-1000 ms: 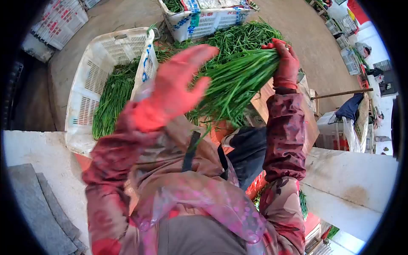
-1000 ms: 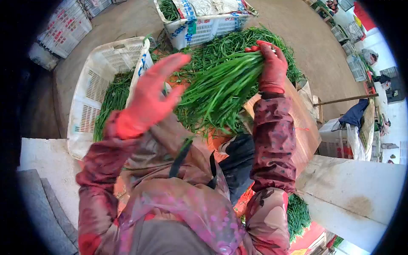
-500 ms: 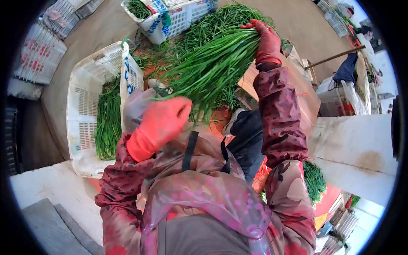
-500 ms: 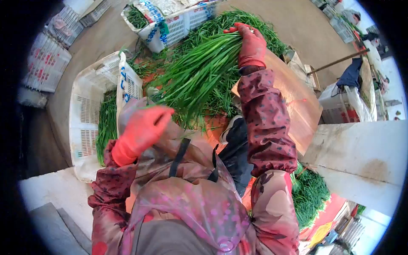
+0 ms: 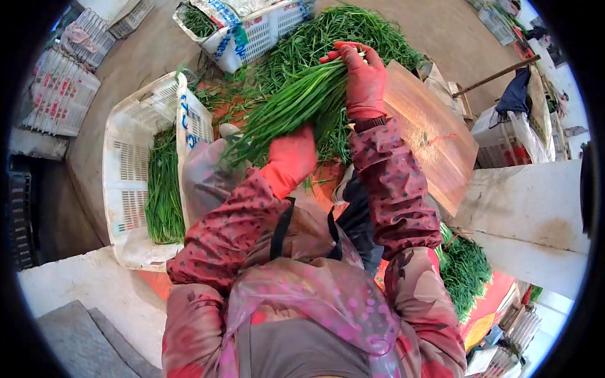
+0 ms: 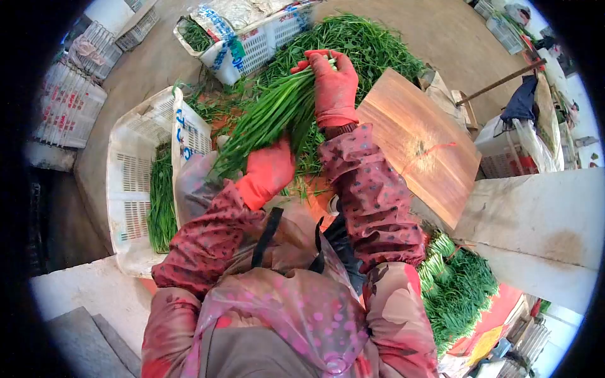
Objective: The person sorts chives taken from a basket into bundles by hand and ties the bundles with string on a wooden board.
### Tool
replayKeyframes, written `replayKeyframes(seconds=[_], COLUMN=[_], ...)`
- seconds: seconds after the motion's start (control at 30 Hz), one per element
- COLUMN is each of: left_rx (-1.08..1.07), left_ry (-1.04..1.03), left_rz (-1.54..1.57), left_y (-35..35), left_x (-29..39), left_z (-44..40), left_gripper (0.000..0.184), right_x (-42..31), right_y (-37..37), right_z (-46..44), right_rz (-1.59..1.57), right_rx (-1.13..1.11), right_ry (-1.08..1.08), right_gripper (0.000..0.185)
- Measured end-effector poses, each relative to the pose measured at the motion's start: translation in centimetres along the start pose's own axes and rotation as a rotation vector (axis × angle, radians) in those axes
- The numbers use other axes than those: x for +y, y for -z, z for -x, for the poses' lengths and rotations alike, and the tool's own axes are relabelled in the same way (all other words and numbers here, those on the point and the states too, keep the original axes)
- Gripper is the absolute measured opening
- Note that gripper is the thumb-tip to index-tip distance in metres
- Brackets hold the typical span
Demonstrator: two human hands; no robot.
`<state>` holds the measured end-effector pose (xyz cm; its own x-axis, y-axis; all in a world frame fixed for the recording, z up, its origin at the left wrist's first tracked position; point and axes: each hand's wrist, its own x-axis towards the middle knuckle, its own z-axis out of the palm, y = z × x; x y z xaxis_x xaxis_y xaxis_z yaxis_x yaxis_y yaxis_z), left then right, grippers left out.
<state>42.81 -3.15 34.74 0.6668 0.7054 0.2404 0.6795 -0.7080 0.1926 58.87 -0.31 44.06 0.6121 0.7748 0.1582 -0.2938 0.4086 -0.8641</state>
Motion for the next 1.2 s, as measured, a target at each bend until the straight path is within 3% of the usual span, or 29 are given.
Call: replayKeyframes(seconds=[0.03,0.07,0.2,0.27,0.33,0.37,0.4,0.43,0.5,0.57,0.63,0.67,0.7,0.77,0.8,0.83,0.9,0.93,1.03,1.1,1.17,1.2], left_rx=[0.032,0.033,-1.148,-0.922,-0.295,-0.203,-0.202,-0.197,-0.413,-0.352,-0.464,-0.282,-0.286,-0.473,-0.473,-0.474,-0.305,-0.197,0.068,0.196,0.309,0.358], left_ry=[-0.289,-0.293,-0.227,-0.012,-0.036,0.116,0.070,0.070,0.001,-0.082,0.025,-0.050,-0.047,0.325,0.417,0.421,0.575,0.526,0.555,0.609,0.655,0.660], left_rz=[0.039,0.033,0.132,0.705,0.965,1.326,1.402,1.398,1.691,1.714,1.991,1.756,1.757,1.730,1.693,1.689,1.822,1.821,1.860,1.820,1.780,1.759], left_y=[-5.0,-3.8,7.1,12.5,14.0,14.5,14.5,13.6,11.8,10.5,7.1,8.4,9.3,10.5,10.7,11.1,11.7,12.0,12.8,14.6,15.8,16.0], left_x=[-3.4,-3.8,-2.3,-3.4,-6.2,-6.4,-7.1,-7.7,-7.1,-6.4,-8.3,-7.2,-6.7,-6.3,-6.4,-6.5,-7.2,-9.0,-16.7,-19.9,-22.0,-22.9], left_z=[3.3,4.3,5.0,2.2,-0.9,-2.6,-4.1,-4.8,-5.4,-4.3,-3.3,-3.3,-3.1,-2.7,-2.5,-2.3,-2.0,-2.5,-3.7,-3.7,-3.8,-3.9], left_gripper=[0.017,0.017,0.038,0.027,0.034,0.052,0.072,0.072,0.080,0.077,0.066,0.049,0.049,0.036,0.032,0.032,0.037,0.041,0.043,0.041,0.039,0.037], right_x=[0.2,0.2,0.3,1.2,0.5,0.3,0.3,0.0,-0.1,-0.2,-0.5,-0.6,-0.5,1.2,2.6,3.7,5.6,6.4,14.1,12.8,22.9,17.7], right_y=[0.2,0.3,1.9,2.2,0.3,-0.7,-1.7,-2.5,-3.9,-4.8,-5.0,-5.0,-5.1,-5.3,-5.4,-4.8,-3.9,-5.0,3.5,6.4,16.0,13.4], right_z=[0.0,-0.1,-0.3,0.1,2.0,3.0,3.8,4.4,4.9,5.0,4.8,4.2,3.5,3.0,3.2,3.8,5.1,8.5,14.0,13.2,11.8,9.8], right_rz=[-0.004,-0.007,0.138,0.157,0.175,0.168,0.086,0.042,0.118,0.160,0.202,0.460,0.714,0.804,0.469,0.234,-0.201,-0.475,0.132,0.741,1.267,1.289], right_rx=[0.001,-0.018,-0.152,-0.339,-0.445,-0.500,-0.540,-0.576,-0.588,-0.555,-0.515,-0.599,-0.674,-0.664,-0.623,-0.743,-0.783,-0.603,-1.062,-1.198,-1.125,-0.961], right_ry=[0.000,-0.014,-0.045,-0.149,-0.238,-0.262,-0.334,-0.334,-0.045,-0.037,-0.034,0.242,0.524,0.533,0.190,-0.063,-0.650,-0.866,-0.714,-0.887,-0.464,-0.467], right_gripper=[0.014,0.014,0.015,0.017,0.019,0.019,0.020,0.020,0.022,0.022,0.022,0.025,0.027,0.034,0.037,0.039,0.043,0.042,0.053,0.064,0.057,0.053])
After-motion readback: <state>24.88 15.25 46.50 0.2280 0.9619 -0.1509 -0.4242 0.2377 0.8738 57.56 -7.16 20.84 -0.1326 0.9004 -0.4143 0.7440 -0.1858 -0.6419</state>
